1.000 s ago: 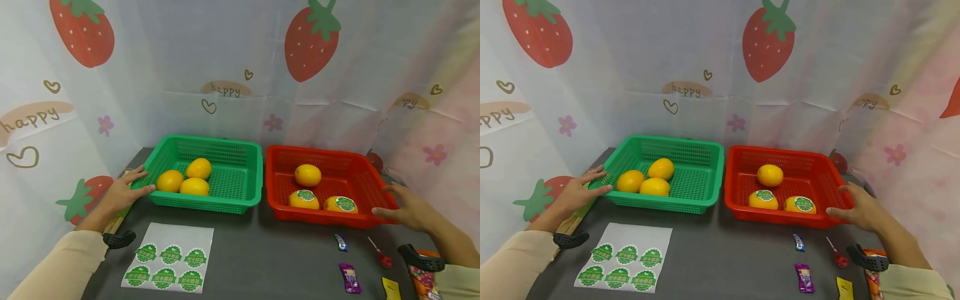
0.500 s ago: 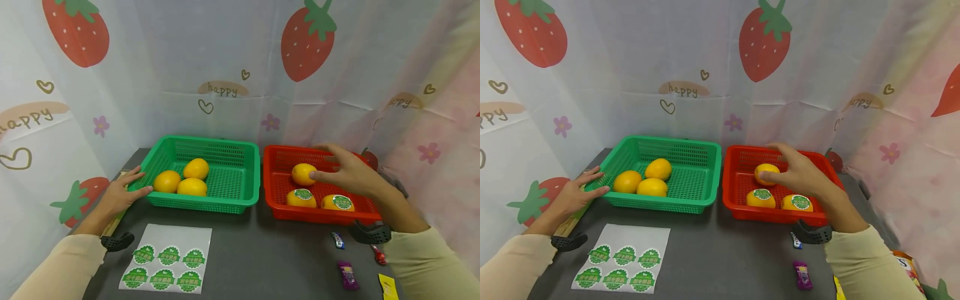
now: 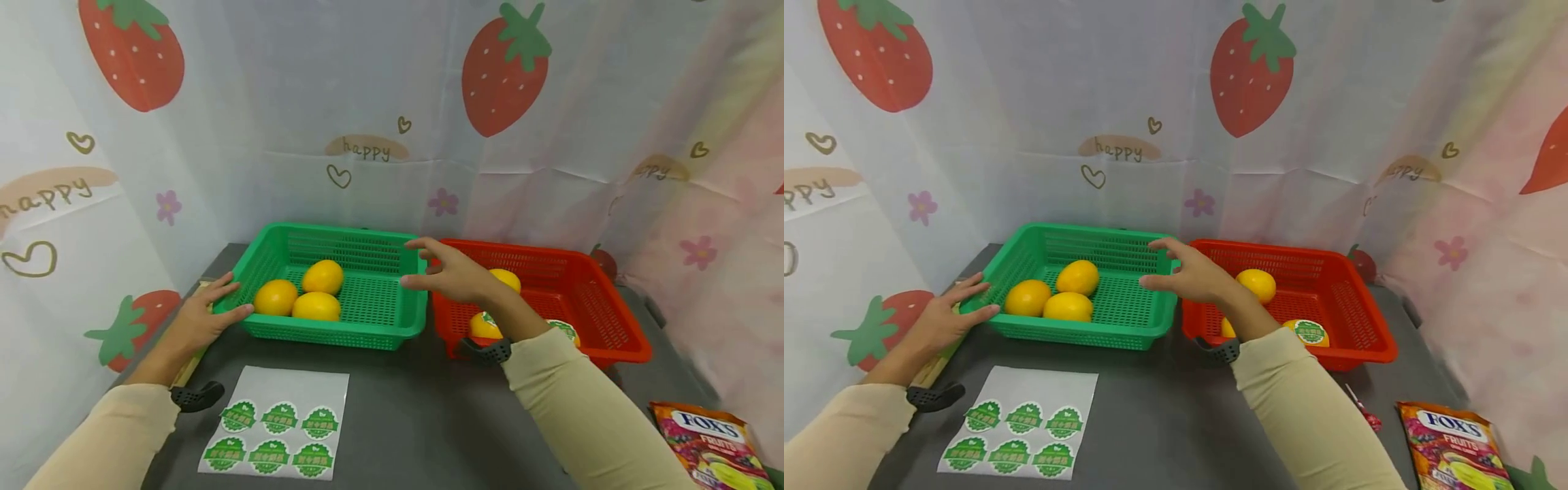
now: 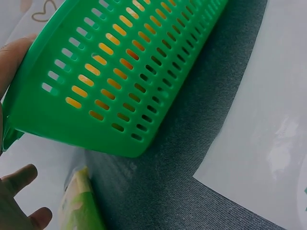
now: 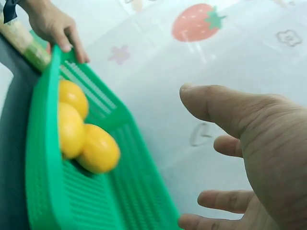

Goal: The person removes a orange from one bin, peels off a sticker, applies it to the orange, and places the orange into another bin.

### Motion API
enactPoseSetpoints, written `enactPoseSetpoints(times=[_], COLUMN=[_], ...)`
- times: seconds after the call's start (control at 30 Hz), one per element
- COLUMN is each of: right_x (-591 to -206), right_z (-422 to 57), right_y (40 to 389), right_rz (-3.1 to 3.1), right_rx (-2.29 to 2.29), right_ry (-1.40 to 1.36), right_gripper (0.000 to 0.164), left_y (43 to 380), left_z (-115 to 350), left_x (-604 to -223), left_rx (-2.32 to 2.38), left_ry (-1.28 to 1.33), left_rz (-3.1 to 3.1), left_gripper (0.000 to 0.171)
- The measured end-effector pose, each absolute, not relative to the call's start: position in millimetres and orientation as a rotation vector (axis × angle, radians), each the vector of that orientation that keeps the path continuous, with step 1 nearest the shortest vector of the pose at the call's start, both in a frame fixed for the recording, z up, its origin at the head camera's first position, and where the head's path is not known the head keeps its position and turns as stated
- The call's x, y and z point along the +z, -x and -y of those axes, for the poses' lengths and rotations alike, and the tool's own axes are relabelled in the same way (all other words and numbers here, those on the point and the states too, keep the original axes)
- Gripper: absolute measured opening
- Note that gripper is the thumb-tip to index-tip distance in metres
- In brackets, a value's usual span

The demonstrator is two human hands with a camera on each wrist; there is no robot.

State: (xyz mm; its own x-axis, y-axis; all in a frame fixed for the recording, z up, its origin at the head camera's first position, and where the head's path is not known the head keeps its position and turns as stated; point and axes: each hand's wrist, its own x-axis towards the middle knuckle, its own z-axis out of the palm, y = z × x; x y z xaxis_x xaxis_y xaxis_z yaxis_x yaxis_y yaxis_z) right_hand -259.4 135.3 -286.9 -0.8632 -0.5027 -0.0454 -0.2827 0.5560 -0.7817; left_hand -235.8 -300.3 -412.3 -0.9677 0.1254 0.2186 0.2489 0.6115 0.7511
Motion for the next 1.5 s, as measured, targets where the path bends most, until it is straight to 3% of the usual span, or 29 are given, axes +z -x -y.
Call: enactPoseSetpoints(times=[0.53, 1.07, 1.37, 1.5], right_x=[-353.9, -381.0, -394.3, -395.9], right_z=[-31.3, 18.7, 35.6, 35.9], right_y=[293.4, 312.8, 317.7, 319.8], right_rz=[-2.317, -2.313, -2.484, -2.574], right_rx=[-1.223, -1.095, -0.832, -0.819], right_ry=[0.496, 0.460, 0.729, 0.724], right_gripper=[0.060, 0.069, 0.061, 0.064], left_y=[234.9, 245.6, 247.0, 246.3], left_z=[304.7, 304.8, 303.7, 306.1], left_x=[-416.7, -416.1, -423.8, -424.9], left_rx=[-1.232, -1.203, -1.254, -1.251], left_ry=[0.285, 0.309, 0.295, 0.280], left_rz=[2.708, 2.647, 2.592, 2.592], left_gripper=[0.071, 0.066, 0.064, 0.064])
